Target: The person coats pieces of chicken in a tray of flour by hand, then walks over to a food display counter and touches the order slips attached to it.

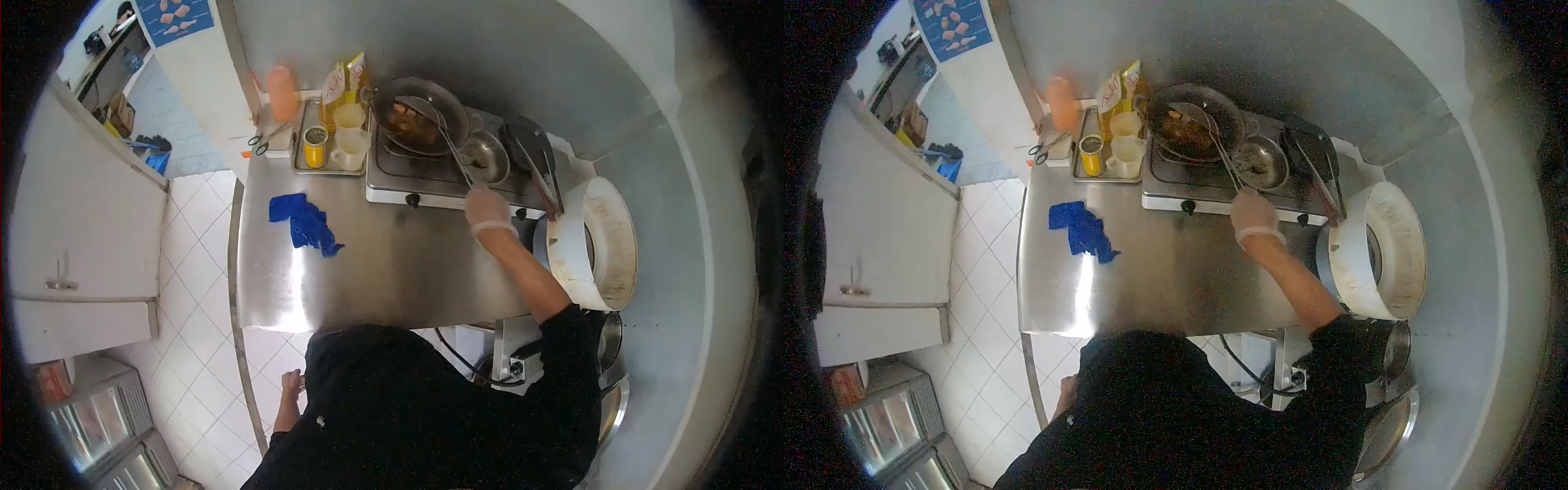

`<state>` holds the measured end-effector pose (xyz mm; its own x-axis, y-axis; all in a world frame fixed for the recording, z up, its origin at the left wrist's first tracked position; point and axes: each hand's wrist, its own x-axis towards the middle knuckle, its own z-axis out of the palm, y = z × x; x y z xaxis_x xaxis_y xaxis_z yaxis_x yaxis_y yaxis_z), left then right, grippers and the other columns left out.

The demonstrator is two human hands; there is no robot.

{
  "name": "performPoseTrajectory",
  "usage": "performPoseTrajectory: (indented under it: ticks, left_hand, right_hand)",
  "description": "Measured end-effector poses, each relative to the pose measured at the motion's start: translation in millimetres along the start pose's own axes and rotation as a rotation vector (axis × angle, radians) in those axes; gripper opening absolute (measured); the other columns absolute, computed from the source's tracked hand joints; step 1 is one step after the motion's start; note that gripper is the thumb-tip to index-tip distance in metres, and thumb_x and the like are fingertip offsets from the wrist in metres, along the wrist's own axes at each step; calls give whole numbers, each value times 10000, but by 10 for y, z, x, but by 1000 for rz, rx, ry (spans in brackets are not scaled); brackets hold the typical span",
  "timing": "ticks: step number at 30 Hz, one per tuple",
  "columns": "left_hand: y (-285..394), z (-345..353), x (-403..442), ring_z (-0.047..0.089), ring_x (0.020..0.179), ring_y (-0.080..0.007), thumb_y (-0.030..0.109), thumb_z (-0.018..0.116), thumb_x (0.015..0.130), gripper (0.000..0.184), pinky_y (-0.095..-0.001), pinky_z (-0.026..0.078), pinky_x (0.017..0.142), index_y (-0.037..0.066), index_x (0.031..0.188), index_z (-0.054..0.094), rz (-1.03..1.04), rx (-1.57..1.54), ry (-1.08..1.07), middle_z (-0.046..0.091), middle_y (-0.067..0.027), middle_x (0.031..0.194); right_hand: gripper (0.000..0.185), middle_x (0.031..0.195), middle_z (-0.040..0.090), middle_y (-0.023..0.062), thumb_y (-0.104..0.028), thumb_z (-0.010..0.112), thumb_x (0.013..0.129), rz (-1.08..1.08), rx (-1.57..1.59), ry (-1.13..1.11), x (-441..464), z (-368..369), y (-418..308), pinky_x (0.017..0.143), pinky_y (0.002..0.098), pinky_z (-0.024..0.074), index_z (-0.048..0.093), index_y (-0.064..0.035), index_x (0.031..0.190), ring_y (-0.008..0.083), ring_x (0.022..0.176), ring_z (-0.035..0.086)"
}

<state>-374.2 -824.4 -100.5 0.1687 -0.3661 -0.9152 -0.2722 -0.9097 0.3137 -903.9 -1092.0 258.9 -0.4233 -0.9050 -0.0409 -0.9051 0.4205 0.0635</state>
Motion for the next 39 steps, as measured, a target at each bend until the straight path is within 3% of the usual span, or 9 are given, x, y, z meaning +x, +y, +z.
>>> performPoseTrajectory:
  ticks: [2,9,12,14,18,20,26,32,39]
  left_hand:
    - [-550,136,512,576,591,-169,227,541,859,249,-332,455,515,-9,879,617,-27,-172,-17,603,-68,723]
    - [-587,254,394,576,603,-181,227,554,860,255,-344,477,517,-17,902,614,-35,-141,34,589,-57,720]
    - [-458,206,287,589,606,-193,235,561,855,276,-335,477,511,-23,942,604,-16,-233,41,616,-77,764]
    - [-426,161,188,598,608,-195,230,559,857,287,-328,474,501,-34,962,600,120,-137,43,630,-93,784]
    - [-209,89,-32,612,611,-199,223,556,860,305,-317,470,485,-49,991,593,328,9,43,652,-117,815]
    - [123,114,-401,611,608,-194,226,558,859,305,-319,467,481,-48,987,597,38,-72,77,654,-117,803]
    - [193,163,-597,587,587,-178,236,565,854,299,-315,456,476,-38,963,612,106,-39,90,629,-86,744]
    - [258,154,-542,574,597,-162,239,568,851,285,-314,446,477,-26,936,631,104,30,115,604,-55,716]
    - [-170,118,84,566,603,-156,244,564,856,298,-313,456,503,-26,967,625,260,5,39,614,-59,746]
  right_hand:
    - [225,934,667,248,-88,487,881,-63,-163,-88,-98,-257,81,776,424,541,668,32,939,365,894,667]
    - [253,1009,672,209,-121,494,898,-14,-104,-220,358,-388,345,818,416,541,682,25,982,335,935,670]
    - [228,920,673,217,-140,561,841,-362,-319,-285,741,-68,593,796,407,522,676,38,925,353,927,658]
    - [253,821,668,180,-196,630,809,-494,-101,-423,1221,532,912,755,374,515,672,32,909,311,840,661]
    - [244,635,585,92,-230,676,790,-748,188,-269,859,89,653,597,352,487,673,0,873,227,619,591]
    - [196,562,473,-10,-234,650,832,151,865,-678,647,-193,395,448,304,383,678,-42,854,122,480,445]
    - [144,551,409,-67,-228,644,860,245,1191,-670,446,-65,239,384,229,230,654,-84,849,48,426,318]
    - [128,551,417,-68,-206,657,852,328,1509,-666,406,207,62,376,225,237,617,-96,800,39,429,328]
    - [96,559,413,-88,-186,656,851,283,1496,-548,275,176,-172,377,216,235,618,-103,818,28,433,318]
